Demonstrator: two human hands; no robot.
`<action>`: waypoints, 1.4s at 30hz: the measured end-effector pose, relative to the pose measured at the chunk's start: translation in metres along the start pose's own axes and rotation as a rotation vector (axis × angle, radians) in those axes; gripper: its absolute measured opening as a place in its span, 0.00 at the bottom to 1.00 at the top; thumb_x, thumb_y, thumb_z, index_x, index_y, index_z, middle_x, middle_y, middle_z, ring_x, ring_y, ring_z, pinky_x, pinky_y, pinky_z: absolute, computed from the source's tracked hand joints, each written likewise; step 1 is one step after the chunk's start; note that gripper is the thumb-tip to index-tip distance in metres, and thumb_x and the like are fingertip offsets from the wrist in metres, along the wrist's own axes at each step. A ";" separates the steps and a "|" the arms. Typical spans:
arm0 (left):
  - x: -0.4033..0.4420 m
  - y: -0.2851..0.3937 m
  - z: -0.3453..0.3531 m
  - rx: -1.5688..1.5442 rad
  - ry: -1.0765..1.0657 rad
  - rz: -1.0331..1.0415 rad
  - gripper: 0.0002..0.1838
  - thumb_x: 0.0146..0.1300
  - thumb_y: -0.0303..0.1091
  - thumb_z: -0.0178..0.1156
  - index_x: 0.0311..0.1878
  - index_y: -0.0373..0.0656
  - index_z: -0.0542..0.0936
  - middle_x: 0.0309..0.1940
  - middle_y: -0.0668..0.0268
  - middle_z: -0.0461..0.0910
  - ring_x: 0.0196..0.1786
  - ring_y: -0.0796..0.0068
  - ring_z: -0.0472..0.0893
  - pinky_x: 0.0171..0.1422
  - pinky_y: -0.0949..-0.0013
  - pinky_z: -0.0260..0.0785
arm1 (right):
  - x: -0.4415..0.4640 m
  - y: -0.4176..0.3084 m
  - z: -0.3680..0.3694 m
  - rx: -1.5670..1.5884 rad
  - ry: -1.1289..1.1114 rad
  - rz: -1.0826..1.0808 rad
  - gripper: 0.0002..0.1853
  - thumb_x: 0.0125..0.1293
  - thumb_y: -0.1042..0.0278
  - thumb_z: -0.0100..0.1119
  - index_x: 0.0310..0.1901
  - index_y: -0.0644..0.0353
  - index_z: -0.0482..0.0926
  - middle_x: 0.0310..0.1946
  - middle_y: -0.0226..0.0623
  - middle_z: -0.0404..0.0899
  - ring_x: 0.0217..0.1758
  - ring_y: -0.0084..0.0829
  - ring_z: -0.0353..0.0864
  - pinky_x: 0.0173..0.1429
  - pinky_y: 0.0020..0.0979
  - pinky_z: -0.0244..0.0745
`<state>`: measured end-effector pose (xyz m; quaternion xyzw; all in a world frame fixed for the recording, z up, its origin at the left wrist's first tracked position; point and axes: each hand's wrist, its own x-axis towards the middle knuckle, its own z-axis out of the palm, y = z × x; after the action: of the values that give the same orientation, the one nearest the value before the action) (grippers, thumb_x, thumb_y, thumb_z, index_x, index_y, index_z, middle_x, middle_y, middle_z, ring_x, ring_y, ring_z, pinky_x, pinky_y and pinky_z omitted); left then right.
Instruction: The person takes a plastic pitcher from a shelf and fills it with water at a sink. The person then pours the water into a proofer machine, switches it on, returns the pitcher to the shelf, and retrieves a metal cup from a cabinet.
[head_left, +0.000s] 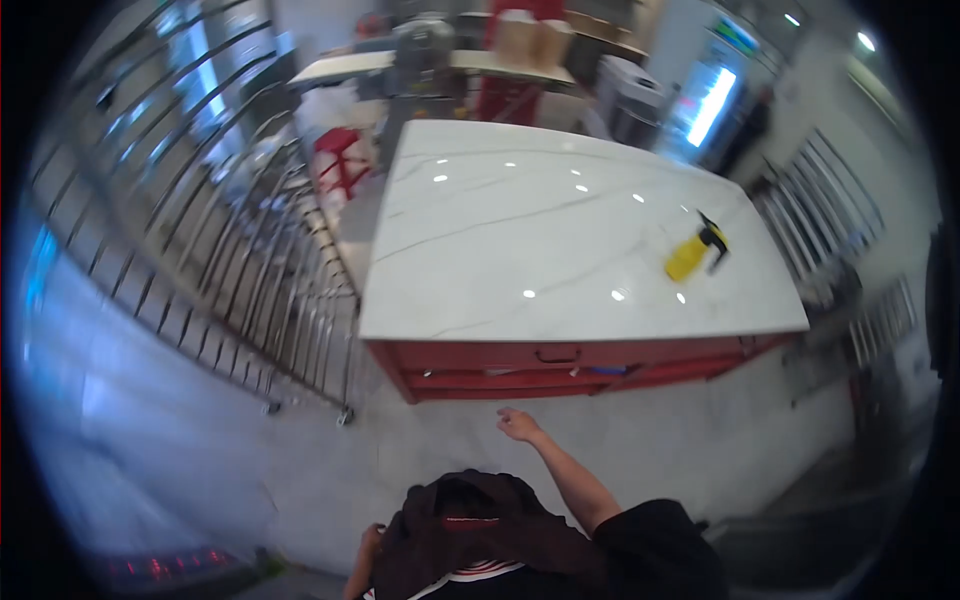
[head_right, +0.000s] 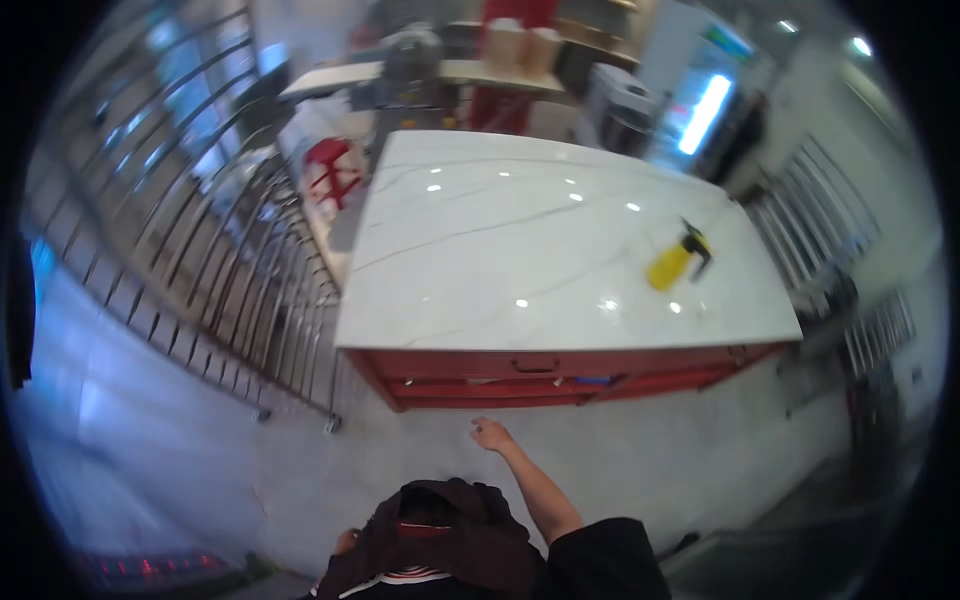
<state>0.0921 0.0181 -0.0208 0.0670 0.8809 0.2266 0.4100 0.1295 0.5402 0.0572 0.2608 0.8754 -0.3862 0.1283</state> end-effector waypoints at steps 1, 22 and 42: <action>0.010 0.003 0.001 0.068 0.018 0.103 0.23 0.50 0.50 0.62 0.45 0.46 0.80 0.35 0.52 0.81 0.44 0.55 0.80 0.51 0.60 0.71 | -0.001 0.012 -0.017 0.036 0.057 0.036 0.26 0.55 0.52 0.57 0.55 0.56 0.72 0.47 0.44 0.78 0.50 0.42 0.77 0.55 0.38 0.71; 0.083 0.217 0.028 0.214 -0.120 0.349 0.23 0.55 0.46 0.56 0.54 0.48 0.74 0.40 0.56 0.81 0.46 0.53 0.79 0.53 0.57 0.70 | -0.198 0.357 -0.090 -0.189 0.423 0.684 0.47 0.54 0.50 0.58 0.66 0.72 0.48 0.64 0.51 0.58 0.68 0.50 0.55 0.69 0.45 0.51; -0.052 0.036 0.014 -0.165 0.022 -0.142 0.25 0.55 0.48 0.55 0.57 0.55 0.71 0.49 0.57 0.77 0.54 0.54 0.75 0.57 0.55 0.67 | 0.143 0.085 0.104 -0.224 -0.227 0.052 0.32 0.56 0.61 0.58 0.63 0.58 0.63 0.43 0.40 0.77 0.30 0.30 0.79 0.26 0.33 0.79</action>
<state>0.1348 0.0393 0.0240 -0.0320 0.8664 0.2696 0.4192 0.0603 0.5619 -0.1254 0.2222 0.8857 -0.3097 0.2650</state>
